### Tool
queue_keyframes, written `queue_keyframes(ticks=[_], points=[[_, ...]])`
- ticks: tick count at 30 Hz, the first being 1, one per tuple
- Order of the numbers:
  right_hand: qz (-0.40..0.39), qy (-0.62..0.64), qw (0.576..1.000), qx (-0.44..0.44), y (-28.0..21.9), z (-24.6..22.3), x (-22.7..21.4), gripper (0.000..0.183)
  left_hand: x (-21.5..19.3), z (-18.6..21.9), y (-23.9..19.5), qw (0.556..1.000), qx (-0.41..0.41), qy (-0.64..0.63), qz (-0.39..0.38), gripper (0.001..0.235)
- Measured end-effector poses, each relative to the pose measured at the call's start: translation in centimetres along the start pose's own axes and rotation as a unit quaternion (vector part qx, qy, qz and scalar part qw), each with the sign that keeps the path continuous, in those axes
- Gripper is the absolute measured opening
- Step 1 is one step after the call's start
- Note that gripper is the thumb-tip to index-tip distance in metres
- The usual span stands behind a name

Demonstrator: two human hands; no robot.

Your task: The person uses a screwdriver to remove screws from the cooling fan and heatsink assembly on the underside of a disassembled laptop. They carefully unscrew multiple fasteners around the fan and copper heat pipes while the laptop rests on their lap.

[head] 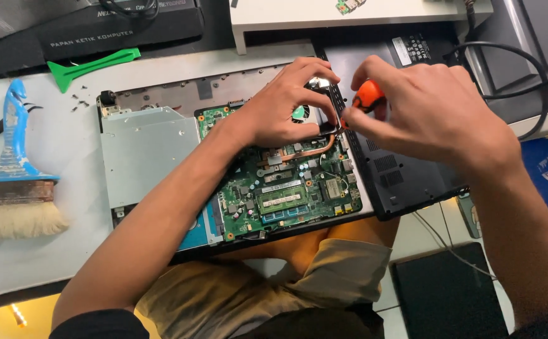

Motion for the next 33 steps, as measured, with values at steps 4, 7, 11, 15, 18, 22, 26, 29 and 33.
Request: queue_keyframes(ticks=[4,7,11,15,18,22,26,29,33], points=[[-0.004,-0.05,0.999,0.019,0.1,0.5,0.1,0.053,-0.1,0.1,0.1,1.0,0.001,0.0,-0.002,0.031],[-0.019,-0.015,1.0,0.015,0.0,0.4,0.0,0.064,0.0,0.1,0.0,1.0,-0.003,-0.001,-0.005,0.03],[0.031,-0.066,0.997,-0.006,-0.2,1.2,0.4,0.053,0.0,0.1,0.0,1.0,-0.01,-0.005,-0.011,0.029],[0.072,-0.026,0.994,-0.078,-1.4,2.5,0.1,0.042,0.0,0.2,0.1,1.0,0.002,0.001,-0.002,0.03],[0.161,0.019,0.979,-0.125,-2.6,2.6,-1.1,0.031,-0.2,0.6,0.1,1.0,-0.006,0.001,0.003,0.024],[0.23,0.113,0.956,-0.142,-3.0,2.9,-1.4,0.034,-1.9,1.9,0.3,0.995,0.032,-0.071,0.056,0.014],[0.294,0.213,0.921,-0.139,-2.5,2.2,-0.7,0.025,-5.3,1.8,-0.6,0.991,0.073,-0.077,0.078,0.014],[0.256,0.321,0.891,-0.193,1.0,4.8,2.3,0.035,-9.6,1.9,-3.0,0.996,-0.004,-0.057,0.075,0.021],[0.254,0.322,0.897,-0.165,5.2,7.8,7.0,0.039,-15.2,-0.6,-11.6,0.986,-0.065,0.11,0.108,0.015]])
Point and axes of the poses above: each hand's wrist, its own y-axis towards the middle knuckle, its own x-axis out of the palm, z = x × y, the point moved 4 cm from there along y, towards the middle knuckle, and after that the axes turned 3 degrees about -z, right-handed, at the moved point
